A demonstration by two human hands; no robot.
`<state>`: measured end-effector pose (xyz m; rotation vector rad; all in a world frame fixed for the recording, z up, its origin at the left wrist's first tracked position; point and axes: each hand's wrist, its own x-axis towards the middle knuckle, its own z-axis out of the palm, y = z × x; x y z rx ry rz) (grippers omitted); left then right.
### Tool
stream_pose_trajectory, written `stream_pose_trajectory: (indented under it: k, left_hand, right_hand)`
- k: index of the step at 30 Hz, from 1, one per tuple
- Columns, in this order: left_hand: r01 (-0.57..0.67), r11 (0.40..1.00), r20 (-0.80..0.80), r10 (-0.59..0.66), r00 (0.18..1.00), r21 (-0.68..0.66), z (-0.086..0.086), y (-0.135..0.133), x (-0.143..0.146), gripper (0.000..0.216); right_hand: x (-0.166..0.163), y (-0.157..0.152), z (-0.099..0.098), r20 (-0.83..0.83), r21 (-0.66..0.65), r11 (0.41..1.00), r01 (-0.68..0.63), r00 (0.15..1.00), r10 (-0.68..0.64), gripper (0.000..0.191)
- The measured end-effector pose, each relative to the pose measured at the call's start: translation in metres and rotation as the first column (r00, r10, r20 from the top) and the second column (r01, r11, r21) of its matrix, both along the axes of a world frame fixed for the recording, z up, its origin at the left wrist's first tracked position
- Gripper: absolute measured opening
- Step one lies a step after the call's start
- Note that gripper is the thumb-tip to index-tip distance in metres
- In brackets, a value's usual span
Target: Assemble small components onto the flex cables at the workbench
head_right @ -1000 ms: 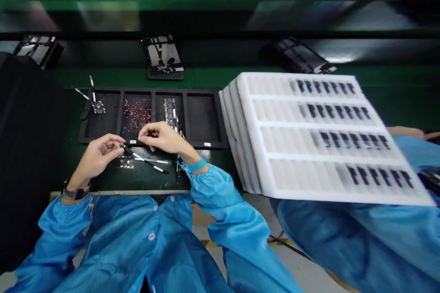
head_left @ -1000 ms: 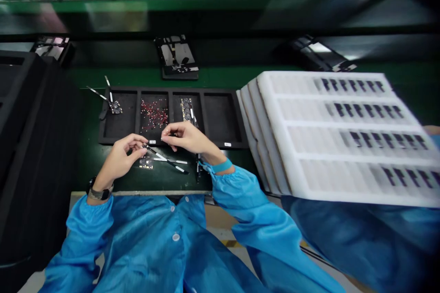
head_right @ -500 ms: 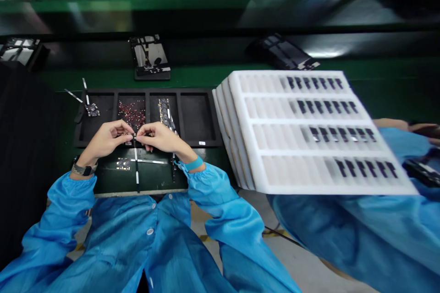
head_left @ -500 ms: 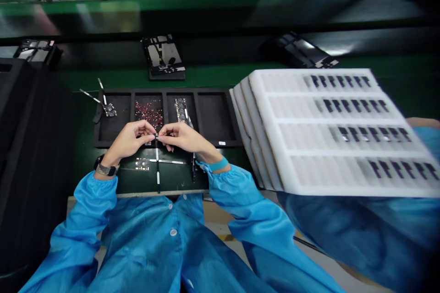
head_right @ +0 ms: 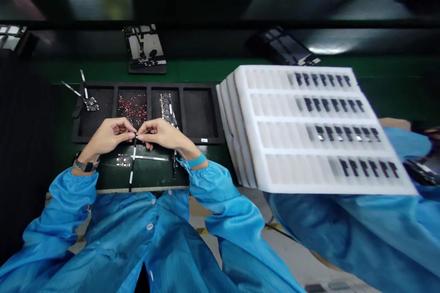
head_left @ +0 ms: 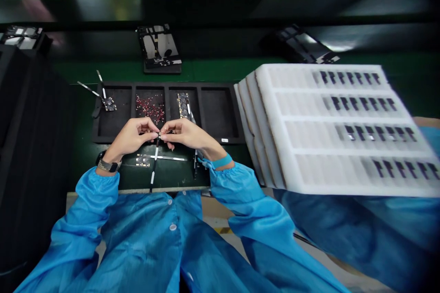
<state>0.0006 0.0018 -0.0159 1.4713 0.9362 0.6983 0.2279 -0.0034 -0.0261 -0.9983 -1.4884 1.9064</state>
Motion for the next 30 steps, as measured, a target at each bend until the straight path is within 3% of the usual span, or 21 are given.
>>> stream_pose_trajectory:
  k: [9, 17, 24, 26, 30]
  left_hand:
    - [-0.007, 0.997, 0.054, 0.012, 0.998, -0.081, -0.005, -0.001, 0.0, 0.023]
    - [-0.077, 0.991, 0.147, 0.094, 0.985, -0.111, 0.0, -0.001, -0.006, 0.029]
    - [-0.229, 0.967, 0.285, 0.253, 0.925, -0.114, 0.009, 0.004, -0.03, 0.03]
    - [-0.309, 0.939, 0.372, 0.344, 0.862, -0.152, 0.011, 0.008, -0.043, 0.027]
    - [-0.473, 0.849, 0.519, 0.522, 0.677, -0.237, 0.011, 0.017, -0.068, 0.016]
  right_hand:
    - [-0.002, -0.001, -0.003, -0.001, 0.001, 1.0, 0.022, 1.0, -0.022, 0.042]
    - [-0.009, 0.0, -0.007, -0.136, 0.005, 0.99, 0.143, 0.981, -0.141, 0.05]
    - [0.002, 0.006, -0.005, -0.011, 0.247, 0.872, 0.423, 0.901, -0.434, 0.04]
    - [0.008, 0.007, 0.003, 0.073, 0.368, 0.839, 0.4, 0.887, -0.455, 0.029]
    - [0.002, 0.013, 0.015, 0.263, 0.567, 0.818, 0.09, 0.922, -0.284, 0.012]
